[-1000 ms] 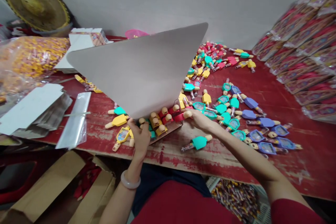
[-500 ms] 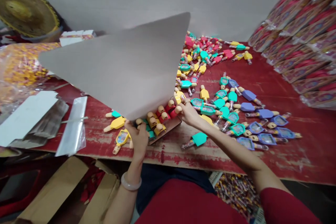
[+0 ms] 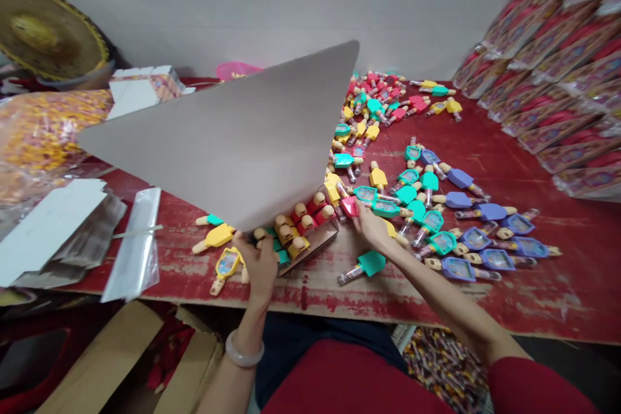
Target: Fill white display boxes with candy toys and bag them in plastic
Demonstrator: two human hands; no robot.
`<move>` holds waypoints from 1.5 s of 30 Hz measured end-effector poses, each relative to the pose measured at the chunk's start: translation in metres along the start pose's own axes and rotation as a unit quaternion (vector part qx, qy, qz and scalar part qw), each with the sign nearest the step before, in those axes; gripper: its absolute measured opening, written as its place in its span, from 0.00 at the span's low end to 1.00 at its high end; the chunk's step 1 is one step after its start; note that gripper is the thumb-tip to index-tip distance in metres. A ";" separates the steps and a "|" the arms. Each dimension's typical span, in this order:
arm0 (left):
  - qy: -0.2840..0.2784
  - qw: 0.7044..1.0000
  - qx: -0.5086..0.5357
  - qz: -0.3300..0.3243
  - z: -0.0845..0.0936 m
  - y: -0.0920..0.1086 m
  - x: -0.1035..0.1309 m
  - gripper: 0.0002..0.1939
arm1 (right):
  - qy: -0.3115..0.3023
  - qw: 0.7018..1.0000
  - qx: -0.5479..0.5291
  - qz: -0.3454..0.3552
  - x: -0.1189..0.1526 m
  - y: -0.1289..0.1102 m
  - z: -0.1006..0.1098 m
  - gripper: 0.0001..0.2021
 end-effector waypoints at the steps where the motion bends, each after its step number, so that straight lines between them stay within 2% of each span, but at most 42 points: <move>1: -0.003 1.000 -0.001 0.001 0.000 0.000 0.001 0.19 | 0.016 1.000 -0.018 0.008 0.011 0.004 0.012 0.24; 4: -0.006 1.000 0.004 -0.001 -0.001 0.001 0.002 0.19 | 0.079 0.991 -0.083 0.064 0.054 0.010 0.058 0.20; 6: -0.005 1.000 0.009 -0.008 -0.002 0.002 0.003 0.19 | 0.099 0.981 -0.104 0.133 0.081 0.001 0.081 0.18; 9: -0.002 1.000 0.008 -0.007 -0.001 0.002 0.003 0.19 | 0.103 0.971 -0.041 0.211 0.096 -0.031 0.084 0.18; 13: -0.016 1.000 0.010 -0.005 -0.001 0.001 0.003 0.19 | 0.056 0.967 0.089 0.232 0.070 -0.069 0.061 0.19; 17: -0.023 1.000 0.014 -0.012 -0.002 0.001 0.004 0.19 | -0.040 0.960 0.106 0.254 0.033 -0.084 0.060 0.16; 20: -0.009 1.000 0.010 -0.009 -0.002 0.001 0.002 0.19 | -0.073 0.975 0.095 0.189 0.008 -0.093 0.065 0.14; 22: -0.007 1.000 0.005 -0.008 -0.001 0.000 0.001 0.19 | -0.074 0.984 0.073 0.142 -0.004 -0.101 0.062 0.21; 24: -0.010 1.000 0.002 -0.007 -0.001 -0.001 -0.001 0.19 | -0.073 0.989 0.044 0.124 -0.009 -0.109 0.055 0.27; 27: -0.022 1.000 0.003 -0.003 -0.001 -0.003 -0.003 0.20 | -0.061 0.990 0.007 0.126 -0.007 -0.112 0.048 0.31; 30: -0.022 1.000 0.011 -0.013 -0.002 -0.005 -0.007 0.21 | -0.035 0.987 -0.033 0.155 0.003 -0.107 0.058 0.34; 32: -0.020 0.999 0.021 -0.027 -0.003 -0.005 -0.010 0.22 | 0.042 0.981 -0.049 0.182 0.012 -0.105 0.075 0.34; 35: -0.027 0.999 0.028 -0.026 -0.004 -0.005 -0.011 0.22 | 0.191 0.955 -0.039 0.223 0.018 -0.111 0.098 0.34; 36: -0.027 0.999 0.025 -0.022 -0.004 -0.004 -0.011 0.22 | 0.207 0.948 -0.033 0.240 0.016 -0.115 0.099 0.35; 38: -0.020 0.999 0.021 -0.019 -0.004 -0.002 -0.009 0.22 | 0.173 0.945 -0.027 0.277 0.008 -0.121 0.091 0.33; 40: -0.019 0.999 0.028 -0.026 -0.004 0.000 -0.009 0.23 | 0.113 0.945 -0.032 0.306 0.000 -0.117 0.077 0.30; 42: -0.027 0.999 0.034 -0.029 -0.004 0.000 -0.008 0.23 | 0.105 0.949 -0.040 0.294 0.006 -0.091 0.068 0.26; 44: -0.030 0.999 0.031 -0.031 -0.004 -0.001 -0.009 0.22 | 0.141 0.968 -0.017 0.206 0.031 -0.041 0.065 0.22; 45: -0.029 0.999 0.029 -0.033 -0.004 -0.002 -0.008 0.21 | 0.157 0.979 0.013 0.127 0.051 -0.011 0.065 0.19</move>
Point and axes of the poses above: each hand's wrist, its own x-axis away from the middle knuckle, its own z-axis out of the back of the hand, y = z × x, the point moved 3 cm from there along -x, towards the middle knuckle, and after that the axes turned 13 degrees about z, right-handed, at the moved point
